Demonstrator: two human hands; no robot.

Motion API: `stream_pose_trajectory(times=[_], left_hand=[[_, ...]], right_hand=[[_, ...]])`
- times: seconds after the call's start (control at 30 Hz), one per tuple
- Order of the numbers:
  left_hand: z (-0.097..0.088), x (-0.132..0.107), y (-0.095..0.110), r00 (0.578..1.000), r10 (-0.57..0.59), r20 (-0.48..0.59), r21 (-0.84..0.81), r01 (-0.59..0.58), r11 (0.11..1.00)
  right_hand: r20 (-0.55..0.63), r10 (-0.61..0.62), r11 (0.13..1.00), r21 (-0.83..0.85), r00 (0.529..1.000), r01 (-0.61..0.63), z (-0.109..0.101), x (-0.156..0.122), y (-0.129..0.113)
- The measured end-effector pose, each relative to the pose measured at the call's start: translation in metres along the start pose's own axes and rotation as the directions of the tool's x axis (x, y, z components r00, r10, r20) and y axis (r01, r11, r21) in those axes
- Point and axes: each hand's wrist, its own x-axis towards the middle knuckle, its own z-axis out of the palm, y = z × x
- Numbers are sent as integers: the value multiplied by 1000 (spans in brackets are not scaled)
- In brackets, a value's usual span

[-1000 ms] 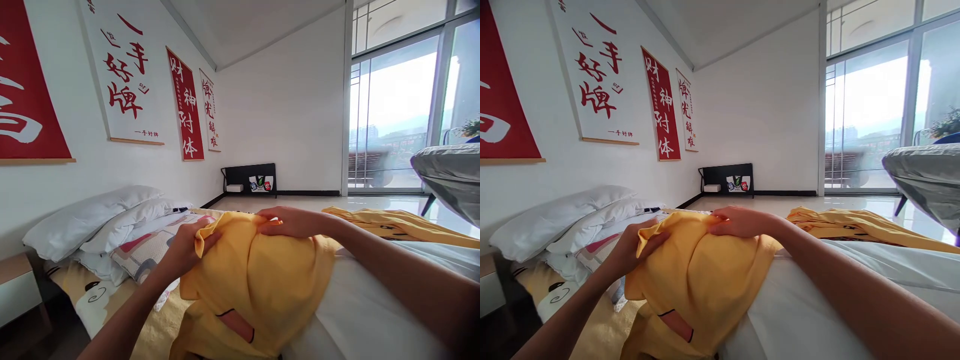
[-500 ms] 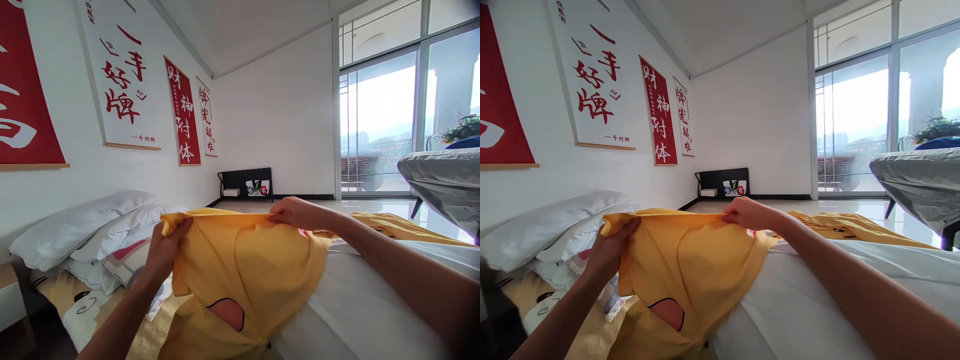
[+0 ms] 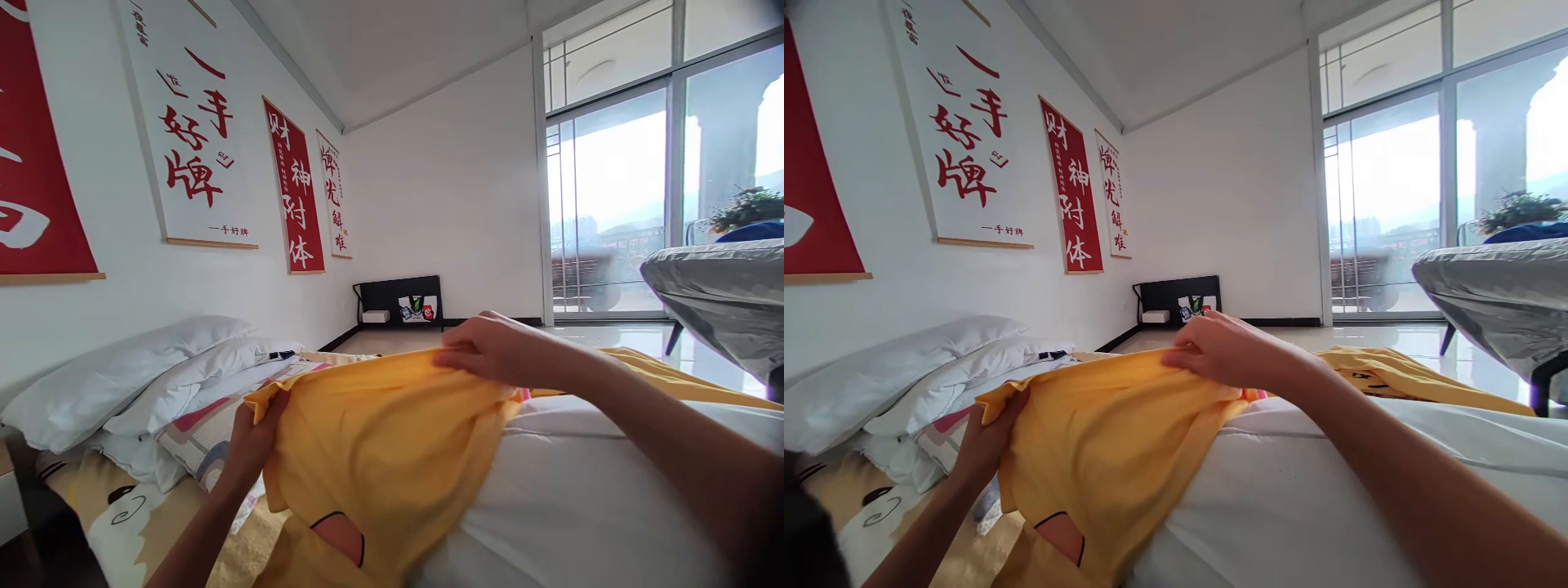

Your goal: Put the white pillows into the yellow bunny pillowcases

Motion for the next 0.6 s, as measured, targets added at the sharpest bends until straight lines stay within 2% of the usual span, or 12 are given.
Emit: stream_pose_trajectory(times=[0.03, 0.1, 0.17, 0.23, 0.3, 0.33, 0.43, 0.5, 0.53, 0.6], left_hand=[[-2, 0, 1, 999, -17, -27, -9, 17, 1000], [-4, 1, 7, 997, -71, -38, -83, 68, 994], [-4, 1, 19, 986, -167, -2, -224, 162, 961], [-2, 2, 30, 957, -285, 58, -367, 286, 885], [2, 1, 38, 920, -380, 95, -450, 380, 808], [4, 0, 39, 905, -413, 100, -470, 408, 782], [9, -5, 33, 900, -430, 78, -486, 411, 771], [10, -7, 23, 908, -411, 82, -477, 398, 784], [10, -7, 18, 910, -404, 89, -469, 396, 789], [7, -5, 7, 910, -405, 93, -454, 400, 796]], right_hand=[[109, 41, 999, -7, 993, -41, -2, -3, 1], [312, 125, 992, -23, 942, -124, 0, -7, 8], [396, 151, 988, -36, 906, -149, 7, -9, 19], [329, 95, 994, 17, 940, -106, 14, -10, 30], [207, 17, 979, 196, 978, -58, 19, -13, 38], [149, 5, 944, 324, 989, -54, 20, -15, 40], [44, 82, 726, 682, 996, -90, 14, -24, 37], [-4, 133, 614, 786, 991, -78, 9, -31, 29], [-19, 134, 602, 796, 991, -67, 7, -34, 25], [12, 67, 685, 727, 998, -54, 6, -37, 20]])
